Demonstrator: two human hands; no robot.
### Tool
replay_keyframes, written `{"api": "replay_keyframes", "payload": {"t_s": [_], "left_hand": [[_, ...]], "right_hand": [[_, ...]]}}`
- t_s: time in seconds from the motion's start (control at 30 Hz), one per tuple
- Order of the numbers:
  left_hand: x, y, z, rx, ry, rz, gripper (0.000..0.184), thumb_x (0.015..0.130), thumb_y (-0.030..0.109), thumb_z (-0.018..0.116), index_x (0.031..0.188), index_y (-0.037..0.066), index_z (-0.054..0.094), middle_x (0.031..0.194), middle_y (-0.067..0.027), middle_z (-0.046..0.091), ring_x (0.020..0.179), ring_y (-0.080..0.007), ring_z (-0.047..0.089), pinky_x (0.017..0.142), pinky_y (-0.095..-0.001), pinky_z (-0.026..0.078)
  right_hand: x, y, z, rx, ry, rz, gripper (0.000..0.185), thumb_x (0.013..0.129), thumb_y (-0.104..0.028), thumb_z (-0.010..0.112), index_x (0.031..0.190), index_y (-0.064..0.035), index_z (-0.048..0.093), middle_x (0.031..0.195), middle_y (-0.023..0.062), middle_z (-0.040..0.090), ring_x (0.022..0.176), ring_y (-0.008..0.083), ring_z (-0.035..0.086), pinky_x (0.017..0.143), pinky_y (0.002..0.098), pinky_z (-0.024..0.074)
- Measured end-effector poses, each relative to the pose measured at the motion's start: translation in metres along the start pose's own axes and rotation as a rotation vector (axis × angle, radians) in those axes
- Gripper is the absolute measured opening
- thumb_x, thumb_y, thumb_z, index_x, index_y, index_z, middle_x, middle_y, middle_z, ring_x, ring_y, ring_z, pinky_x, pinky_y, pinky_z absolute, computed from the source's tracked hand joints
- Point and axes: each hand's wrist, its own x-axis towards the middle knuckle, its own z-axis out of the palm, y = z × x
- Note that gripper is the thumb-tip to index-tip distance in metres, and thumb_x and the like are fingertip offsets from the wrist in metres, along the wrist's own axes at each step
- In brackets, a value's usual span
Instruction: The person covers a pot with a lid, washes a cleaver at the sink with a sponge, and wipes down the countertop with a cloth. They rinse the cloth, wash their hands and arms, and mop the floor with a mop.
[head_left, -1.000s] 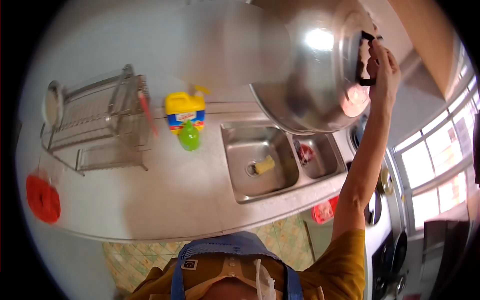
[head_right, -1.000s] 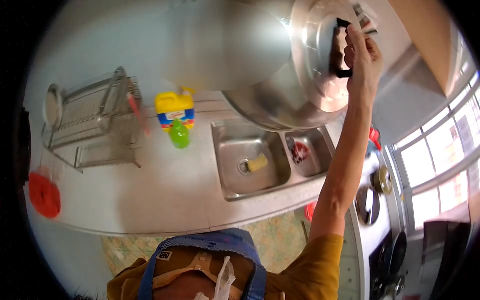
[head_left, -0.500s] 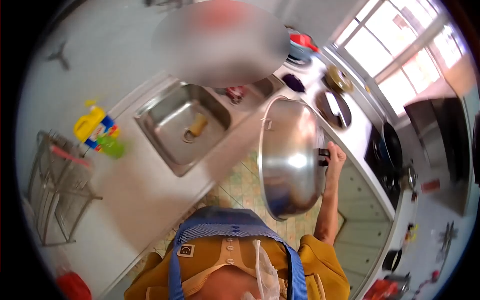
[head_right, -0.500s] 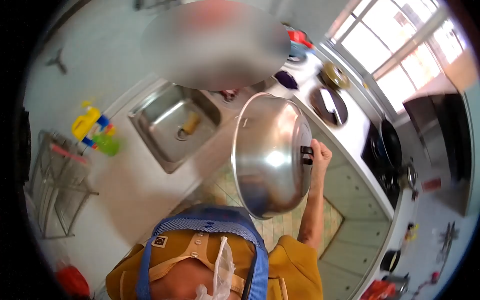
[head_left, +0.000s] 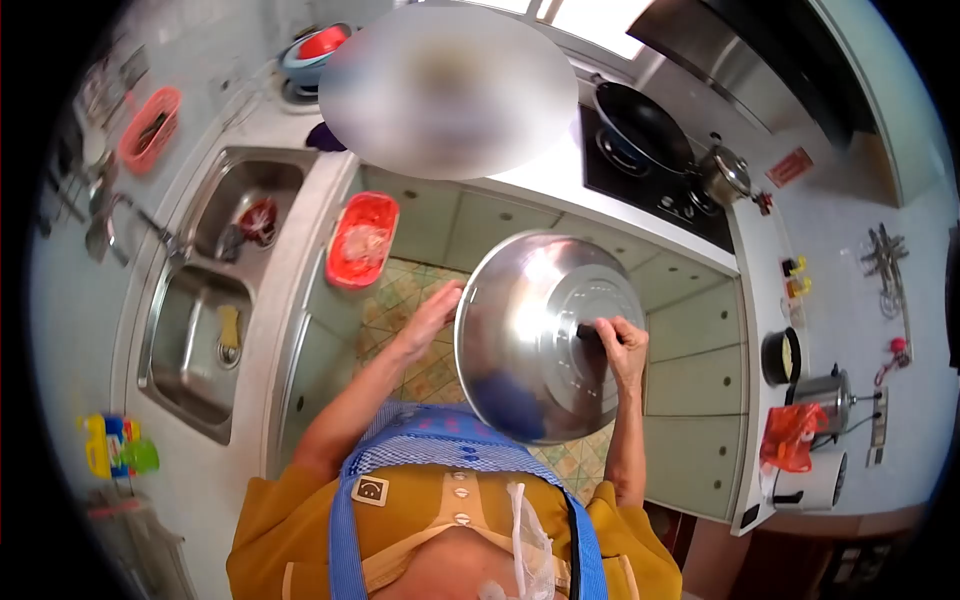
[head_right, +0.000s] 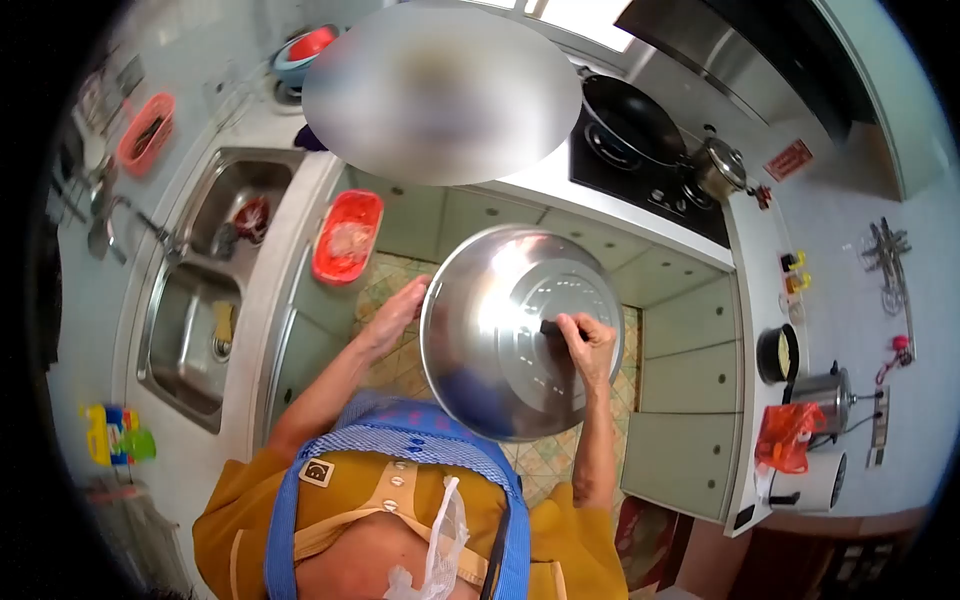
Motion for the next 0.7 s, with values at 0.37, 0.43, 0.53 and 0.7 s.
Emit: {"api": "replay_keyframes", "payload": {"t_s": [0.37,0.43,0.53,0.7], "left_hand": [[0.147,0.030,0.087,1.007,-0.199,0.305,0.072,0.089,0.050,0.032,0.137,0.000,0.015,0.143,-0.0170,0.015,0.133,-0.0291,0.011,0.107,-0.0376,0.006],[0.178,0.044,0.084,0.879,-0.209,0.345,0.068,0.089,0.047,0.034,0.137,0.002,0.019,0.143,-0.0148,0.018,0.133,-0.0277,0.013,0.107,-0.0407,0.006],[0.216,0.076,0.063,0.614,-0.254,0.409,0.056,0.087,0.035,0.049,0.130,0.001,0.035,0.137,-0.0156,0.031,0.127,-0.0247,0.029,0.105,-0.0349,0.020],[0.270,0.069,-0.048,0.323,-0.291,0.037,0.034,0.086,0.016,0.053,0.116,-0.001,0.048,0.112,-0.0080,0.056,0.103,-0.0164,0.052,0.088,-0.0279,0.042]], "right_hand": [[0.054,0.050,-0.026,-0.028,0.047,0.285,0.015,0.069,-0.012,0.071,0.073,-0.0018,0.061,0.061,-0.0011,0.056,0.058,0.0054,0.050,0.054,0.0205,0.0401],[0.076,0.071,-0.030,0.013,0.151,0.287,0.014,0.070,-0.012,0.071,0.074,-0.0018,0.061,0.065,-0.0023,0.057,0.061,0.0056,0.050,0.057,0.0197,0.0402],[0.120,0.082,-0.049,0.188,0.361,0.343,0.008,0.075,-0.009,0.067,0.075,-0.0057,0.059,0.064,-0.0041,0.052,0.056,0.0036,0.044,0.050,0.0176,0.0347],[0.158,0.136,-0.115,0.972,0.334,-0.022,0.013,0.086,-0.016,0.054,0.095,-0.0071,0.054,0.078,0.0004,0.055,0.060,0.0056,0.049,0.047,0.0173,0.0361]]}}
